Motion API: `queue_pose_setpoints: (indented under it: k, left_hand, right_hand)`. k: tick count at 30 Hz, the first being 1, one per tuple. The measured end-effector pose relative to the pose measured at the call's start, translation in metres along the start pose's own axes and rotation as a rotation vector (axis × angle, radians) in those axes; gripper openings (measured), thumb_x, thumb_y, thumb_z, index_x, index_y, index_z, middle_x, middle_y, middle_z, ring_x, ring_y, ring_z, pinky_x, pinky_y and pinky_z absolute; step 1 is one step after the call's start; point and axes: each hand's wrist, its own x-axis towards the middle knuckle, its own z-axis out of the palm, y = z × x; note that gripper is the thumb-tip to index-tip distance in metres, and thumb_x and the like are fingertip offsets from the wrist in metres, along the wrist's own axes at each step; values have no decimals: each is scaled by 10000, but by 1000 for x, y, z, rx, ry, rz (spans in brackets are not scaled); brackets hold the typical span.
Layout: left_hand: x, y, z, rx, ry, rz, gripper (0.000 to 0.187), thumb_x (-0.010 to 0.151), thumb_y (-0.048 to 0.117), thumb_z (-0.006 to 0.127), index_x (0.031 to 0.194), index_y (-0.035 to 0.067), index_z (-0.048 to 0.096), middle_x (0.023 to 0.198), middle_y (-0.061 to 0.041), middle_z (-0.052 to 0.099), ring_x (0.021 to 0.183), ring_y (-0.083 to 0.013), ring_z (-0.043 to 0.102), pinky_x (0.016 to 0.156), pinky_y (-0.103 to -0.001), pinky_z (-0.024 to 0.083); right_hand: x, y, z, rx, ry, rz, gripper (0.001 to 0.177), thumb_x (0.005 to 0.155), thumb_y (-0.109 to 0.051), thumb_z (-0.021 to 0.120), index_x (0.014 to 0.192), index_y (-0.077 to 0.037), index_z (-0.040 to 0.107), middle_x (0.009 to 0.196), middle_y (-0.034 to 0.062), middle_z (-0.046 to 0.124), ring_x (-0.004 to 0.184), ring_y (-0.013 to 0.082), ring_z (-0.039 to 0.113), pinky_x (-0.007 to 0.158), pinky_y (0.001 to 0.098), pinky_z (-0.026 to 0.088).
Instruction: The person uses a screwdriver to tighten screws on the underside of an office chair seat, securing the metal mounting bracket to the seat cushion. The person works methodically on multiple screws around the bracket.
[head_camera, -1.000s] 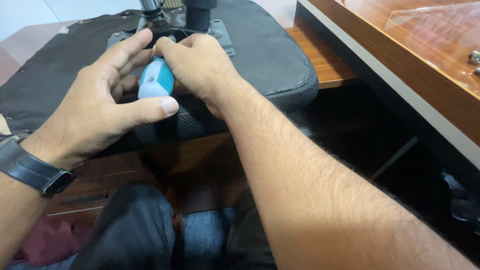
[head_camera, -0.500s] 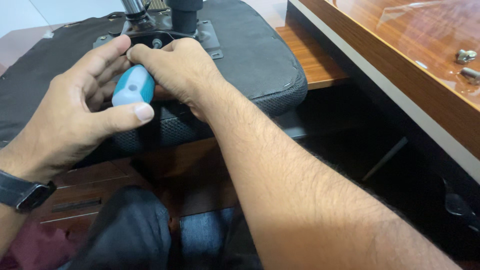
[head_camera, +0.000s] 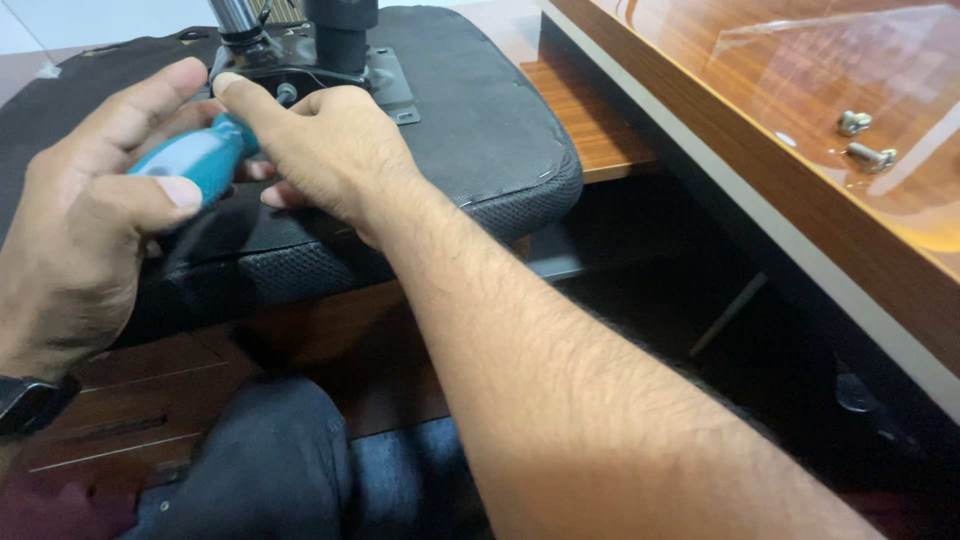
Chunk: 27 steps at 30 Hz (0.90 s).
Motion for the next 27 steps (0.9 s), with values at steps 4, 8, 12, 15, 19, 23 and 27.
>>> queue_pose_setpoints:
  k: [4,8,12,15,19,23,27]
  left_hand:
    - [6,2,6,47,28,-23,590,981,128,534,1530,-61,427,1408,-183,614,1236,-218,629,978,-302,524]
    - [5,3,7,89,28,-106,601,1001,168,558,1544,-46,415,1336,-178,667,1141,-222,674,920,-304,550]
    - [5,4,6,125,32,-138,628,1009,229,562,1558,-32,405,1315,-166,676,1135,-197,685,928,-283,531]
    - [5,8,6,223,44,-138,611,1007,244,559,1537,-36,441,1277,-175,684,1128,-188,675,947,-279,508]
    - [3,14,7,204,56,-200,588,1005,269,538,1524,3,471,1196,-150,711,1037,-166,677,894,-275,514]
    - [4,15,9,187,74,-243,567,1001,295,548,1507,42,523,1155,-132,728,1005,-145,666,879,-272,515]
    - [1,9,8,214,42,-317,598,1069,392,569,1585,90,547,1118,-218,721,927,-241,615,814,-351,502]
  right_hand:
    - [-1,-5,3,-171,68,17,625,814,-595,646,937,6,768,722,76,797,594,130,773,590,280,656]
    - [-2,-4,4,-296,49,-12,598,712,-573,663,898,-14,770,731,74,791,622,109,767,593,273,657]
    - [2,-3,6,-338,-6,-14,497,771,-476,693,1041,-62,750,875,80,781,758,138,806,730,316,676]
    - [-2,-6,8,-497,100,-45,467,735,-469,694,981,-81,777,852,55,786,794,132,744,790,328,602]
    - [-12,-15,12,-496,83,82,438,788,-480,655,968,-97,769,836,52,776,792,129,748,757,345,621]
    - [-18,-23,8,-442,87,108,418,787,-478,636,835,-96,798,766,49,783,740,133,754,718,344,629]
    - [-20,-23,4,-323,98,118,449,791,-482,635,760,-63,793,723,65,770,701,147,740,671,352,636]
